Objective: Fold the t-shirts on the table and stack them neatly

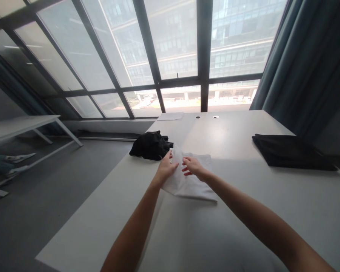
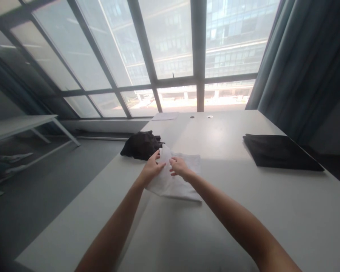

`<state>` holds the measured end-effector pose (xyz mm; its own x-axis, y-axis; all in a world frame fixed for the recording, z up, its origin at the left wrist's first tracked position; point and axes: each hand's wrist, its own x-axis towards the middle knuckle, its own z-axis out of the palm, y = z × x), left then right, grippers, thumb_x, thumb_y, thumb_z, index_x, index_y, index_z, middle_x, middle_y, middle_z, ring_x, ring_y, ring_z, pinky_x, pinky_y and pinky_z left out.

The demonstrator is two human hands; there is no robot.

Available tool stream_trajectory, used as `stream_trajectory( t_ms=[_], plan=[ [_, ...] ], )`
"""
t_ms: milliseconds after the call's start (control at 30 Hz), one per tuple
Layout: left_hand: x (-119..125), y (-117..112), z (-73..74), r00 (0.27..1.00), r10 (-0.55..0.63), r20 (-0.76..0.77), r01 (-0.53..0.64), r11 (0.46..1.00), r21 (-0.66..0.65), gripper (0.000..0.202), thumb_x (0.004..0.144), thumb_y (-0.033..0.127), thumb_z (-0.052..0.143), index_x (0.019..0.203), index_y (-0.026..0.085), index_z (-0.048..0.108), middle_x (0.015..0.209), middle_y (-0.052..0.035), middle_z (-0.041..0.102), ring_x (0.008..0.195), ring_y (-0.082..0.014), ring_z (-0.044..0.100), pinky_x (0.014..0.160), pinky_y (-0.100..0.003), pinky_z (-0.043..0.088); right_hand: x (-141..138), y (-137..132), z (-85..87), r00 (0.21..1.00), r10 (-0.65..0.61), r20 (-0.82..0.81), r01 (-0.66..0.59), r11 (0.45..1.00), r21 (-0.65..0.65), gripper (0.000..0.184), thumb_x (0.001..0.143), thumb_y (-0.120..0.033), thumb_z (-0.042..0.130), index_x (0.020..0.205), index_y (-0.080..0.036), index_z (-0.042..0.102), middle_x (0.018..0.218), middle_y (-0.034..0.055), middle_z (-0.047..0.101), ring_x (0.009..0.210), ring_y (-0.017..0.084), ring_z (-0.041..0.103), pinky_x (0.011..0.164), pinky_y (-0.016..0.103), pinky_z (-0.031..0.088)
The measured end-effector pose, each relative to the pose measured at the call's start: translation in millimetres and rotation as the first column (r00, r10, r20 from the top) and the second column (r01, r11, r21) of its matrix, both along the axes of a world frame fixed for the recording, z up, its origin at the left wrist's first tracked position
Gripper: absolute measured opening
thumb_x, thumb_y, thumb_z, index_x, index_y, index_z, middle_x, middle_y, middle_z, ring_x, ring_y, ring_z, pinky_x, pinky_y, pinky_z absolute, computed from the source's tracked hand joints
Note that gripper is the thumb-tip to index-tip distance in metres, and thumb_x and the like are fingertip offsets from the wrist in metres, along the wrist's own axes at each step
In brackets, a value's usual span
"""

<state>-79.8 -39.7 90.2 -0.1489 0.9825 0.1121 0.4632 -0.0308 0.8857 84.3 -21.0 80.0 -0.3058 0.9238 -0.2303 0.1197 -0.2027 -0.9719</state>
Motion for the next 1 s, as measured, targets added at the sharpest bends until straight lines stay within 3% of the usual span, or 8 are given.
stream_trajectory(
  t_ms=[133,267,500,633,700,833,900,1000],
  plan=[
    [37.4,-22.9,6.5,0.982,-0.177,0.058,0.17,0.98,0.107,0.082,0.069,0.015,0.082,0.146,0.021,0.054,0.143,-0.0161,0.059,0.135,-0.0372,0.051,0.112,-0.044,0.04,16.5,0.0,11.2,0.996,-0.017,-0.085,0.011,0.998,-0.068,0.033,0.102,-0.046,0.046,0.106,-0.018,0.062,0.091,0.0058,0.067,0.062,0.013,0.065,0.057,0.028,0.058],
    [64.5,-44.7,2.6,0.917,-0.335,0.216,0.311,0.94,0.139,0.082,0.069,0.02,0.083,0.146,0.019,0.054,0.152,-0.0163,0.05,0.147,-0.0416,0.035,0.118,-0.045,0.033,34.0,-4.5,12.1,0.983,-0.111,-0.146,0.091,0.986,-0.138,0.032,0.1,-0.047,0.053,0.093,-0.017,0.061,0.071,0.0019,0.063,0.054,0.013,0.06,0.051,0.025,0.053],
    [81.1,-53.8,-8.7,0.87,-0.413,0.269,0.433,0.901,-0.018,0.091,0.076,0.03,0.081,0.157,0.019,0.042,0.146,-0.017,0.056,0.107,-0.0306,0.064,0.1,-0.042,0.05,55.2,-12.4,0.6,0.966,-0.226,-0.129,0.21,0.969,-0.129,0.014,0.091,-0.032,0.063,0.091,-0.017,0.061,0.068,-0.0007,0.063,0.051,0.013,0.057,0.051,0.026,0.051],
    [83.4,-52.2,-1.5,0.799,-0.433,0.418,0.491,0.871,-0.036,0.071,0.08,0.029,0.077,0.146,0.021,0.055,0.148,-0.0175,0.055,0.103,-0.0277,0.069,0.09,-0.04,0.054,67.6,-10.7,-1.0,0.955,-0.284,-0.087,0.275,0.956,-0.099,0.011,0.082,-0.016,0.063,0.093,-0.016,0.061,0.067,-0.0009,0.063,0.054,0.015,0.059,0.05,0.027,0.051],
    [77.8,-47.5,3.6,0.799,-0.397,0.451,0.451,0.893,-0.012,0.055,0.081,0.03,0.074,0.133,0.018,0.063,0.136,-0.0186,0.064,0.097,-0.0266,0.071,0.084,-0.038,0.055,72.2,-10.2,5.7,0.954,-0.289,-0.076,0.282,0.955,-0.089,0.012,0.081,-0.014,0.062,0.093,-0.015,0.062,0.065,-0.0008,0.062,0.053,0.015,0.058,0.05,0.028,0.051],
    [55.9,-28.8,2.5,0.881,-0.172,0.44,0.161,0.985,0.062,0.037,0.081,0.031,0.068,0.114,0.015,0.066,0.12,-0.0144,0.071,0.094,-0.0224,0.07,0.079,-0.032,0.054,75.0,-9.6,37.1,0.957,-0.281,-0.07,0.276,0.958,-0.073,0.011,0.081,-0.013,0.065,0.091,-0.014,0.063,0.066,0.0008,0.064,0.052,0.015,0.06,0.05,0.028,0.052],
    [46.9,-18.8,-7.2,0.873,-0.08,0.482,0.062,0.997,0.054,0.035,0.081,0.031,0.068,0.112,0.016,0.063,0.122,-0.0136,0.069,0.097,-0.0207,0.069,0.081,-0.031,0.053,75.8,-8.8,59.1,0.96,-0.274,-0.063,0.271,0.961,-0.059,0.011,0.081,-0.012,0.067,0.091,-0.014,0.063,0.065,0.0011,0.064,0.052,0.014,0.06,0.049,0.026,0.052],
    [43.6,-8.8,-29.1,0.816,-0.037,0.576,0.058,0.998,-0.019,0.038,0.082,0.033,0.07,0.115,0.017,0.06,0.132,-0.0149,0.064,0.105,-0.0202,0.067,0.087,-0.031,0.052,81.6,-8.6,95.1,0.967,-0.251,-0.048,0.249,0.968,-0.038,0.011,0.082,-0.009,0.066,0.092,-0.012,0.065,0.063,0.0017,0.064,0.05,0.014,0.059,0.047,0.025,0.051]
  ],
)
